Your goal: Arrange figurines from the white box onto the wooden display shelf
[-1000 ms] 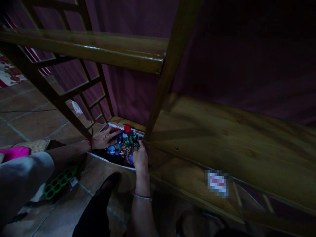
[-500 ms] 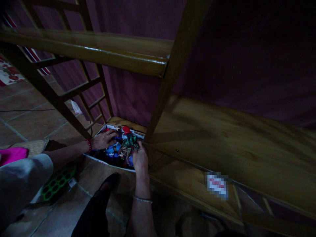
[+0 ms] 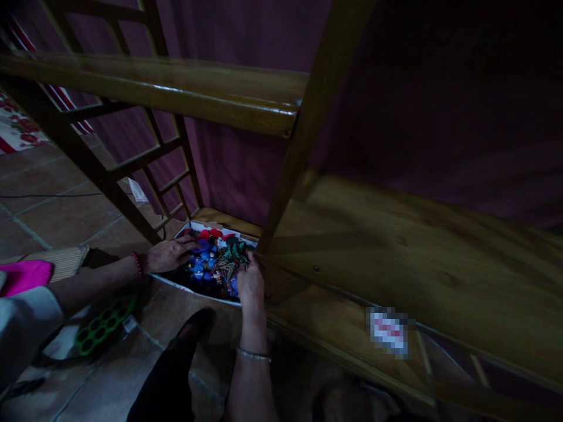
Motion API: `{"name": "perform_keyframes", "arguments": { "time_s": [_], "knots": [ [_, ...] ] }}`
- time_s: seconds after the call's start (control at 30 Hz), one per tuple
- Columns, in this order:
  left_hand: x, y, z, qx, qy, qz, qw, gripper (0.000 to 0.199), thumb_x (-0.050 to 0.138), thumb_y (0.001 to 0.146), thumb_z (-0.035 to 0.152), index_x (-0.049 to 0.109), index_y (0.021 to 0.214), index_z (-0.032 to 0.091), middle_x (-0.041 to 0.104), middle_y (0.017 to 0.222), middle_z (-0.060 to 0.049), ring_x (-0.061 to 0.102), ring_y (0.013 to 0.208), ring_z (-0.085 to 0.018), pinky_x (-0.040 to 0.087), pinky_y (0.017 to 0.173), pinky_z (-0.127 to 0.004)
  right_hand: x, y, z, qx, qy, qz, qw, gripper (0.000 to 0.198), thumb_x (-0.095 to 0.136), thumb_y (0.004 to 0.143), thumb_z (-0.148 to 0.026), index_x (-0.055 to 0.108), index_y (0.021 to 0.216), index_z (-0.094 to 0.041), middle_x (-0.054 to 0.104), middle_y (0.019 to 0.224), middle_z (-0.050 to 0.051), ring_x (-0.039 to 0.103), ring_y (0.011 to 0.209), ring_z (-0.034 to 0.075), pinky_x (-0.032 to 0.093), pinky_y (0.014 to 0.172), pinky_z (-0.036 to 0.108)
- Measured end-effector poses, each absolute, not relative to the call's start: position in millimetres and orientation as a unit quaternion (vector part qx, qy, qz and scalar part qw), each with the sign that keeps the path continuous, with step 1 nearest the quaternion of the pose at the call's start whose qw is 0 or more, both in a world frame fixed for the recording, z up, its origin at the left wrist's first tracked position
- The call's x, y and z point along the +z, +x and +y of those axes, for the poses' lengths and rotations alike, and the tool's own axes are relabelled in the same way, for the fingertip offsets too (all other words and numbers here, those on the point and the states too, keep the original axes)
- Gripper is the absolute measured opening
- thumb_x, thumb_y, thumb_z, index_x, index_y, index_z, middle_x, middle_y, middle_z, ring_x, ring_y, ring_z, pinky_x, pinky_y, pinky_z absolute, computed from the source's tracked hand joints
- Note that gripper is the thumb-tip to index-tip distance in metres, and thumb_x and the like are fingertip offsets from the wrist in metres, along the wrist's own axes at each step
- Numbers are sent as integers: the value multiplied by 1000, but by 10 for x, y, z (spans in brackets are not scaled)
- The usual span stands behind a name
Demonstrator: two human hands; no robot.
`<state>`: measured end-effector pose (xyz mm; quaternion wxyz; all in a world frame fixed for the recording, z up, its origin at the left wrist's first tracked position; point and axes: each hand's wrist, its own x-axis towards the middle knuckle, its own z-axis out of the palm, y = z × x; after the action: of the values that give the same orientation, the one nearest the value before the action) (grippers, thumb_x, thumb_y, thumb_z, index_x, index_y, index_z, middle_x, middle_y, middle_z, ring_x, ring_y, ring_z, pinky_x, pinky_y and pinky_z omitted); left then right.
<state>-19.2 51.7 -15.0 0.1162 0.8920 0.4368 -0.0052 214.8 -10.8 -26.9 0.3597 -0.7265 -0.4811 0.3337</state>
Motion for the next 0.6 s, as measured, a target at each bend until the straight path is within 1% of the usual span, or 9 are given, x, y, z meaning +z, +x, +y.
{"name": "perform_keyframes", "arguments": {
  "time_s": [0.1,0.23,0.3,0.43,0.53,0.6],
  "knots": [
    [-104,-179,467,-5,886,451,110,39,41,80,23,46,119,26,45,124,-3,52,103,-16,42,89,-27,-273,2147,-104,332,-731,-477,357,35,47,76,-21,55,110,-23,62,107,5,57,101,19,41,87,28],
    [-84,-54,451,-2,868,489,90,34,42,79,23,51,112,22,50,113,-7,53,99,-18,42,88,-30,-282,2150,-95,324,-738,-481,344,35,47,76,-21,56,110,-22,62,108,6,58,98,19,42,85,29],
    [-98,43,466,3,865,496,82,35,44,78,24,52,112,21,50,110,-8,52,100,-20,41,89,-32,-294,2152,-88,317,-748,-479,334,36,47,76,-21,55,111,-22,62,108,7,58,97,20,42,83,29],
    [-184,254,536,39,854,514,68,45,42,80,26,42,124,20,46,113,-10,53,97,-20,42,87,-32,-332,2151,-73,301,-740,-484,358,35,47,76,-20,57,109,-23,64,104,5,59,96,18,42,83,26],
    [-280,418,631,70,859,503,65,50,42,81,30,35,129,22,43,120,-10,50,103,-21,42,87,-31,-337,2149,-69,294,-731,-494,368,33,47,76,-21,58,107,-24,64,103,4,58,96,17,42,83,25],
    [-343,518,709,70,869,485,74,52,45,79,31,34,130,25,40,125,-8,48,107,-22,43,85,-30,-317,2148,-69,296,-737,-490,360,33,46,76,-21,58,107,-23,63,105,5,58,97,17,42,83,25]
  ]
}}
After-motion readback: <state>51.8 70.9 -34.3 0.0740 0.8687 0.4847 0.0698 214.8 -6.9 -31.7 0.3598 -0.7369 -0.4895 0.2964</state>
